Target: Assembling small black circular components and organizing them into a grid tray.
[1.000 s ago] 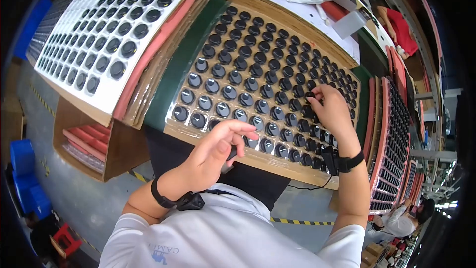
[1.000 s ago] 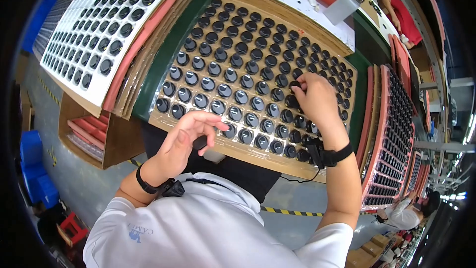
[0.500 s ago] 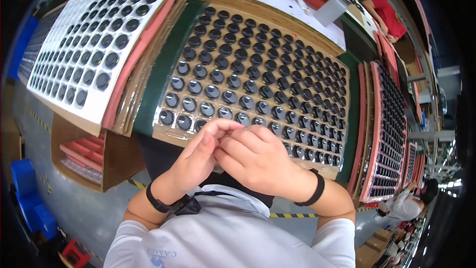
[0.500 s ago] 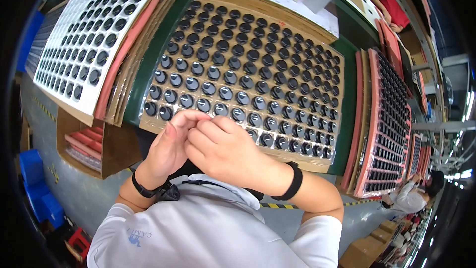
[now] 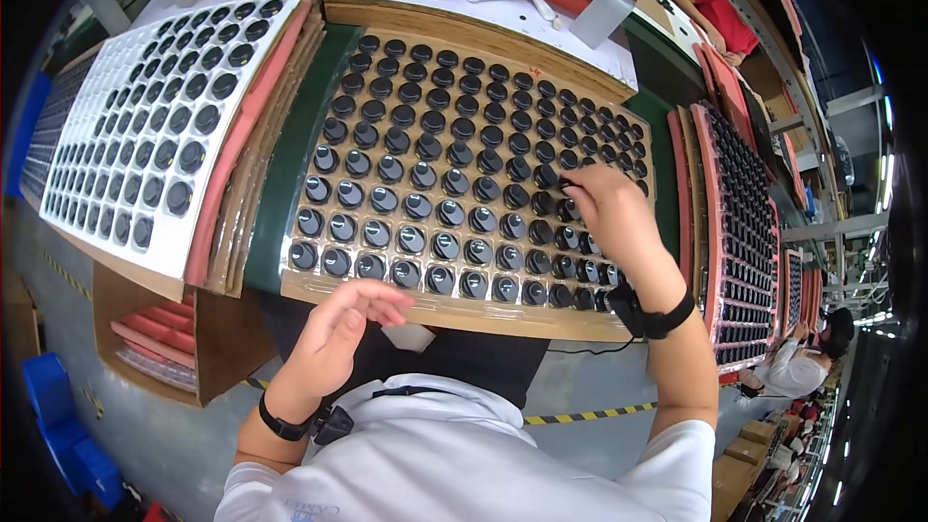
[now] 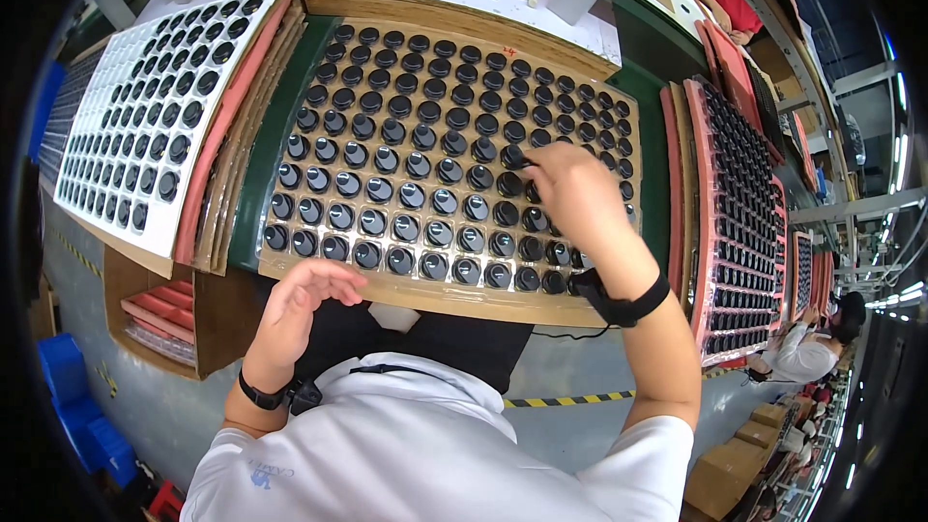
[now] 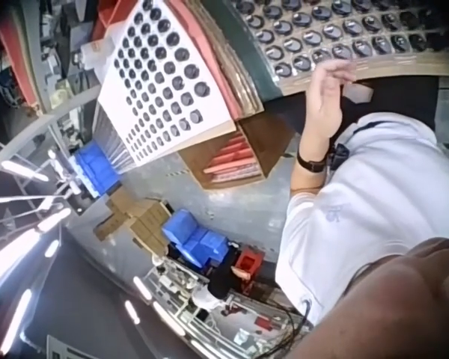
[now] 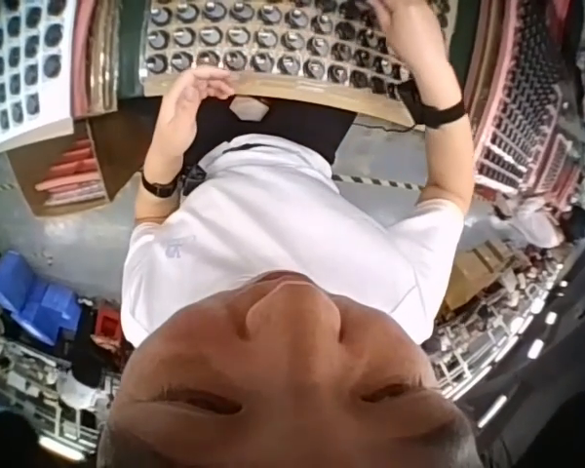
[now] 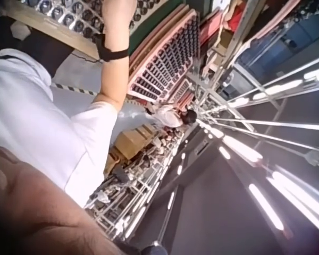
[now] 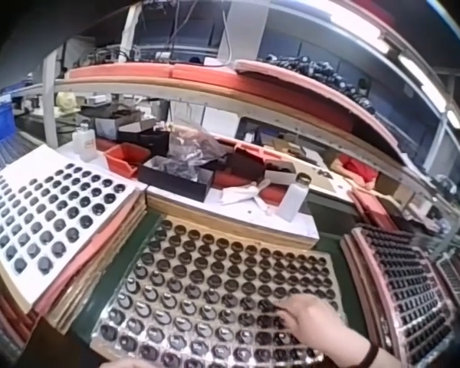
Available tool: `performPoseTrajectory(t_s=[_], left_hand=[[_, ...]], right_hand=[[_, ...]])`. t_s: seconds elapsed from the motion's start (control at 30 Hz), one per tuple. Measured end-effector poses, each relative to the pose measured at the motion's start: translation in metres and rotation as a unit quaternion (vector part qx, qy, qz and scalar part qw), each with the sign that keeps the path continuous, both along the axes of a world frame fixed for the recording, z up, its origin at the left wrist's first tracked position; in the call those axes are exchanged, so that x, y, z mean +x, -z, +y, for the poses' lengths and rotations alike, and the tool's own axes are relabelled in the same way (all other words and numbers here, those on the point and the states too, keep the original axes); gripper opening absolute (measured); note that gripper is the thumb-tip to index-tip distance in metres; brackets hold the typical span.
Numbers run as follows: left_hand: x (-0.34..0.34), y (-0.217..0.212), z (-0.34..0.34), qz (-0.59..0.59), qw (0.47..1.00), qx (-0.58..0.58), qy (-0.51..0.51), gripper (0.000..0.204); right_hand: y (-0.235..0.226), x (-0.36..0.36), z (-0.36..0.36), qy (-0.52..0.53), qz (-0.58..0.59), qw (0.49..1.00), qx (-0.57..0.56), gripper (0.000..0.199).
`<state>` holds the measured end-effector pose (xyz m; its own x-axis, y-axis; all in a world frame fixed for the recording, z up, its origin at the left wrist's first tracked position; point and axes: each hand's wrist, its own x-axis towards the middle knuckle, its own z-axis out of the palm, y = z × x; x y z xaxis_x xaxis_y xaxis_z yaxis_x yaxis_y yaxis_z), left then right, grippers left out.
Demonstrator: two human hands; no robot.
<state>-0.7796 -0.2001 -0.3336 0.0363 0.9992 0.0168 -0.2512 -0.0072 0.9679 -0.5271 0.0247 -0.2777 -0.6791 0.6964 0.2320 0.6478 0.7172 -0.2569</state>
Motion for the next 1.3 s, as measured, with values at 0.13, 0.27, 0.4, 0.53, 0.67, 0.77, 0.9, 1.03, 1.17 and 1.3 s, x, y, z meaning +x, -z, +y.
performPoseTrajectory(t_s=[0.13,0.27,0.4,0.53,0.67,0.77,0.9,1.03,1.17,1.3], left_hand=[[-0.001,-0.003,-0.002,-0.002,1.0,0.018,-0.01,0.057],[-0.004,-0.005,-0.007,-0.008,0.999,0.024,-0.021,0.049],[-0.001,0.0,-0.004,-0.002,0.999,0.027,-0.03,0.038],[0.002,-0.003,-0.003,0.059,0.998,0.037,-0.007,0.027],[0.001,-0.007,-0.002,0.158,0.984,0.084,-0.021,0.026],[0.002,-0.012,0.002,0.243,0.96,0.134,-0.03,0.028],[0.015,-0.024,0.017,0.299,0.915,0.25,-0.108,0.034],[0.023,-0.026,0.021,0.34,0.872,0.33,-0.121,0.04],[0.022,-0.021,0.014,0.358,0.865,0.322,-0.139,0.042],[0.028,-0.021,0.009,0.328,0.886,0.287,-0.155,0.042]], right_hand=[[0.013,0.013,0.022,0.025,-0.067,0.997,-0.007,0.019],[0.015,0.001,0.024,0.005,-0.071,0.997,0.001,0.023],[0.016,0.008,0.026,-0.022,-0.109,0.994,0.024,0.025],[0.015,0.014,0.032,-0.056,-0.086,0.995,0.001,0.025],[-0.007,0.006,0.01,0.019,0.005,0.997,-0.07,0.023],[-0.019,-0.001,-0.029,0.001,0.177,0.965,-0.195,0.02],[-0.018,-0.031,-0.094,-0.084,0.311,0.838,-0.44,0.026],[0.007,-0.06,-0.123,-0.105,0.373,0.742,-0.547,0.025],[0.013,-0.066,-0.129,-0.09,0.424,0.664,-0.61,0.023],[0.017,-0.058,-0.129,-0.1,0.423,0.674,-0.597,0.022]])
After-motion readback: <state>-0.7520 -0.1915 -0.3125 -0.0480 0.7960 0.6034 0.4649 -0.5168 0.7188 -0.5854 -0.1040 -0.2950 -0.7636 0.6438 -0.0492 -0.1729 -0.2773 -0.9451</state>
